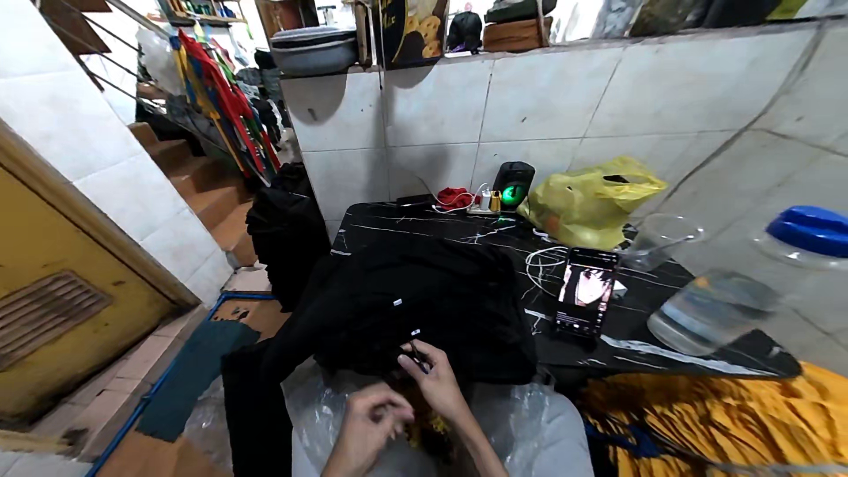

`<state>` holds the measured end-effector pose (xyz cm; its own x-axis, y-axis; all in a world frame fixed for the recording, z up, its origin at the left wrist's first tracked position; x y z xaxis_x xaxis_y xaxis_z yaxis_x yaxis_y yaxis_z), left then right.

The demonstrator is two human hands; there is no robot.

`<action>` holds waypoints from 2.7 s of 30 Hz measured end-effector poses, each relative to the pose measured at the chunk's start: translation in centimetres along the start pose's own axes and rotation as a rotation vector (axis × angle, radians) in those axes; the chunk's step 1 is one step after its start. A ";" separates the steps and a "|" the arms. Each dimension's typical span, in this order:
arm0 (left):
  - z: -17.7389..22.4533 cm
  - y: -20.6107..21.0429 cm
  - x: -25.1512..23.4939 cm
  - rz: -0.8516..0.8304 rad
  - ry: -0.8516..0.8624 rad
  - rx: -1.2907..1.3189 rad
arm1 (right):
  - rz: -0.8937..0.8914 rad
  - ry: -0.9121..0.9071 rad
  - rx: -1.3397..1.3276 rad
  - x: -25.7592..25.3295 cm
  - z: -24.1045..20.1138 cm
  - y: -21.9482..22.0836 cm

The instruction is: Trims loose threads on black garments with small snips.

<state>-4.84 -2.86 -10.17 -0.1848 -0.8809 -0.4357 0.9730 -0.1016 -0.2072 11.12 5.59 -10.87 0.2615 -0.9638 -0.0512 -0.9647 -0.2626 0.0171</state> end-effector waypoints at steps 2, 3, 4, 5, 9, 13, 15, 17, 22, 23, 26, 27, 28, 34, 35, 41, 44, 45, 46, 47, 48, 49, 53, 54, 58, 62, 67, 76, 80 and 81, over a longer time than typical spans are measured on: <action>-0.9 0.6 0.8 -0.430 -0.094 -0.099 | -0.014 0.005 -0.008 -0.1 0.0 -0.2; -1.3 0.7 0.9 -0.503 -0.111 -0.160 | -0.020 0.009 -0.006 -0.1 0.0 -0.3; -1.6 0.5 0.8 -0.447 -0.103 -0.215 | -0.023 0.010 0.000 -0.1 0.0 -0.3; -1.6 0.0 0.5 -0.305 -0.082 -0.240 | -0.024 0.009 0.006 -0.1 0.0 -0.3; -0.5 -2.2 -2.0 0.228 0.097 -0.419 | -0.023 0.008 0.069 0.1 0.0 0.1; -0.5 -2.3 -3.8 0.143 0.206 -0.682 | -0.052 0.021 0.177 0.3 -0.3 0.5; -0.6 -2.3 -4.0 0.145 0.273 -0.688 | -0.059 0.013 0.191 0.3 -0.5 0.4; -0.2 -2.5 -4.0 0.170 0.341 -0.589 | -0.044 0.002 0.194 0.4 -0.5 0.0; 0.5 -2.7 -3.4 -0.015 0.250 -0.371 | -0.014 0.007 0.172 0.0 -0.2 -0.4; 0.3 -2.6 -3.1 -0.044 0.167 -0.370 | -0.017 0.008 0.167 -0.1 -0.2 -0.3; 0.0 -2.1 -3.1 0.013 -0.062 -0.494 | -0.004 0.028 0.149 -0.2 -0.4 0.3; -0.1 -1.7 -3.2 0.045 -0.103 -0.551 | 0.001 0.044 0.141 -0.2 -0.5 0.4; -0.3 -1.2 -3.4 0.085 -0.133 -0.592 | 0.011 0.057 0.133 -0.2 -0.6 0.6; -2.8 1.2 -4.3 0.510 -0.185 -0.309 | 0.120 0.023 0.271 0.6 -1.0 0.5; -2.7 1.2 -4.4 0.542 -0.179 -0.258 | 0.114 0.043 0.370 1.0 -1.4 0.2; -1.6 -0.1 -4.3 0.379 -0.023 -0.457 | 0.121 0.038 0.590 1.2 -1.0 -1.8; -0.3 -0.4 -3.9 0.249 0.071 -0.650 | 0.101 0.046 0.483 0.4 -1.1 -2.7; -0.1 -0.4 -3.7 0.201 0.087 -0.625 | 0.083 0.066 0.460 0.1 -1.2 -3.0; -0.1 -0.5 -3.5 0.135 0.096 -0.560 | 0.061 0.084 0.440 -0.2 -1.3 -3.3; -0.2 -0.6 -3.3 0.058 0.103 -0.471 | 0.042 0.097 0.429 -0.4 -1.4 -3.4; -0.4 -0.7 -3.2 0.000 0.107 -0.390 | 0.029 0.102 0.423 -0.6 -1.4 -3.4; -0.6 -0.7 -3.3 -0.016 0.107 -0.324 | 0.024 0.097 0.421 -0.7 -1.4 -3.4; -0.9 -0.6 -4.6 0.132 0.069 -0.517 | 0.032 0.062 0.477 -0.1 -1.3 -2.9; -1.0 -0.7 -5.0 0.153 0.064 -0.643 | 0.033 0.069 0.538 0.3 -1.4 -2.7; -0.1 -1.3 -7.2 0.284 -0.005 -0.582 | 0.066 0.261 1.055 3.0 -4.2 -2.2; 1.2 -1.1 -9.6 0.446 -0.115 -0.144 | 0.159 0.449 1.240 4.8 -7.2 -5.5; 0.2 -0.6 -11.1 0.478 0.011 0.012 | 0.466 0.166 1.081 3.9 -7.2 -10.4; -1.2 0.1 -9.5 0.192 0.167 -0.435 | 0.837 -0.117 0.918 3.0 -4.6 -8.5; -2.0 1.5 -9.1 0.094 0.278 -0.801 | 0.760 -0.079 0.863 3.1 -4.7 -7.0; -2.4 1.8 -9.0 0.114 0.327 -0.841 | 0.731 -0.050 0.859 3.2 -4.7 -6.7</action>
<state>-1.73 6.00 -8.73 -0.2486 -0.6773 -0.6924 0.5896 0.4614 -0.6629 18.60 4.09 -6.48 -0.3567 -0.8658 -0.3509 -0.5920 0.5001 -0.6320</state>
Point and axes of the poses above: each hand's wrist, its own x-axis away from the middle knuckle, its own y-axis out of the palm, z = x × y, the point moved 2 cm from there along -x, towards the middle knuckle, and after that the axes turned 10 degrees about y, right-handed, at the moved point
